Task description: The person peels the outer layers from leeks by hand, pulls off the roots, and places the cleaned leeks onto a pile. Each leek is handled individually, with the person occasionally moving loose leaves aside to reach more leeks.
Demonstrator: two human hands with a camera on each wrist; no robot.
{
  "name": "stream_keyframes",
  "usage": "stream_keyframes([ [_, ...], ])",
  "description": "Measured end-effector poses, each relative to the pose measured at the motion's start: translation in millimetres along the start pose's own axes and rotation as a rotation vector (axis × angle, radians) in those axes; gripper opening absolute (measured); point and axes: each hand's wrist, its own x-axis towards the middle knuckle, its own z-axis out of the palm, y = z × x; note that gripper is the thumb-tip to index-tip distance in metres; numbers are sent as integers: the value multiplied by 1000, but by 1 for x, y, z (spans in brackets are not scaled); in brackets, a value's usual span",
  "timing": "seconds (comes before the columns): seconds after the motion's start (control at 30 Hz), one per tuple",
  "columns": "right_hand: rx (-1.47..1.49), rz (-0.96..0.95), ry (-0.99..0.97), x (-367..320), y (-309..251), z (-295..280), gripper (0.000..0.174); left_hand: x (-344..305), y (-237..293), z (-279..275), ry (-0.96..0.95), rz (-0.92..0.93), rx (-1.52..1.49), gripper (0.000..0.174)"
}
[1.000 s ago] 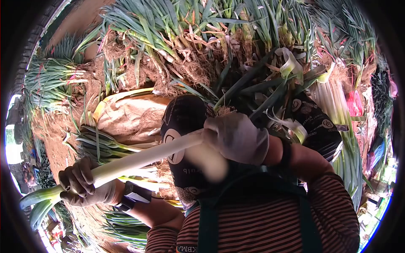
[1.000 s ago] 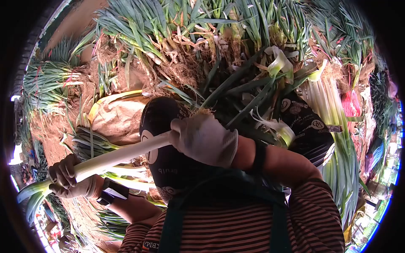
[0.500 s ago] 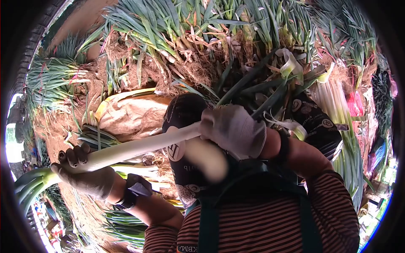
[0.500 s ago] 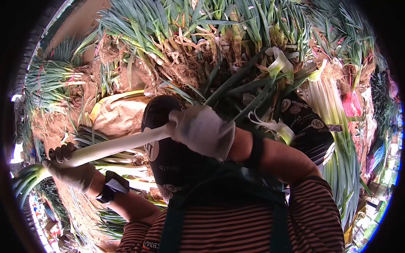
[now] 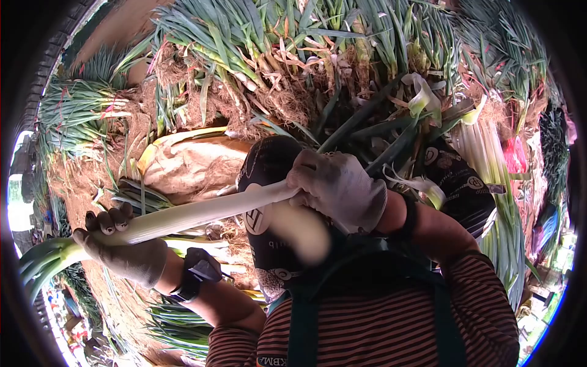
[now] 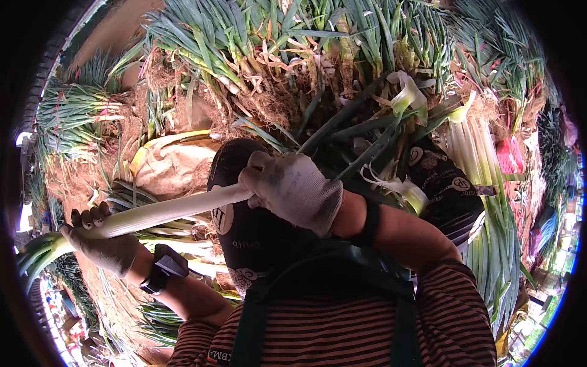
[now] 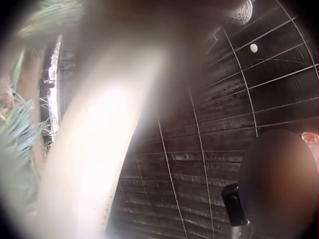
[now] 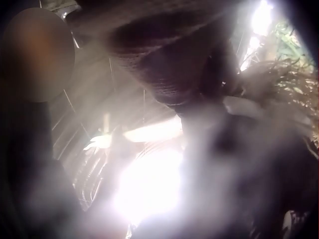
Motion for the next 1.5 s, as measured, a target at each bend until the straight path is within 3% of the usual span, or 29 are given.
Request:
stream_keyframes([
  [0.33, 5, -29, -111, 4, 6, 0, 25, 3, -5, -7, -59, -28, -51, 32],
  [0.43, -375, -246, 66, -9, 4, 10, 22, 6, -7, -15, -21, -45, -12, 31],
  [0.57, -266, -53, 31, -6, 1, 7, 29, 12, -10, -15, 51, -117, 61, 31],
  [0.63, -84, -20, -41, 1, 8, -2, 30, 6, -11, -4, -71, -121, 5, 39],
  [0.7, -21, -94, -40, 9, 29, -5, 28, 4, -14, -3, -372, -173, -112, 53],
  [0.77, -12, -154, -46, 10, 35, -8, 27, 9, -18, -17, -432, -148, 19, 61],
  [1.03, -343, -119, -102, -4, 24, -8, 23, 2, -31, -13, -258, -80, 165, 55],
  [1.13, -160, -115, 52, 3, 18, -16, 22, 6, -31, -19, -220, -63, 180, 52],
  [1.23, -172, -66, 60, 3, 20, -13, 22, 3, -31, -19, -194, -70, 193, 47],
  [1.33, -213, -94, -17, 0, 24, -9, 22, 5, -29, -18, -100, -95, 258, 42],
  [1.43, -451, -200, 18, -3, 20, -4, 20, 5, -31, -12, -47, -79, 299, 39],
  [1.5, -420, -187, 110, -8, 21, 12, 18, 2, -31, -5, 52, -92, 362, 38],
])
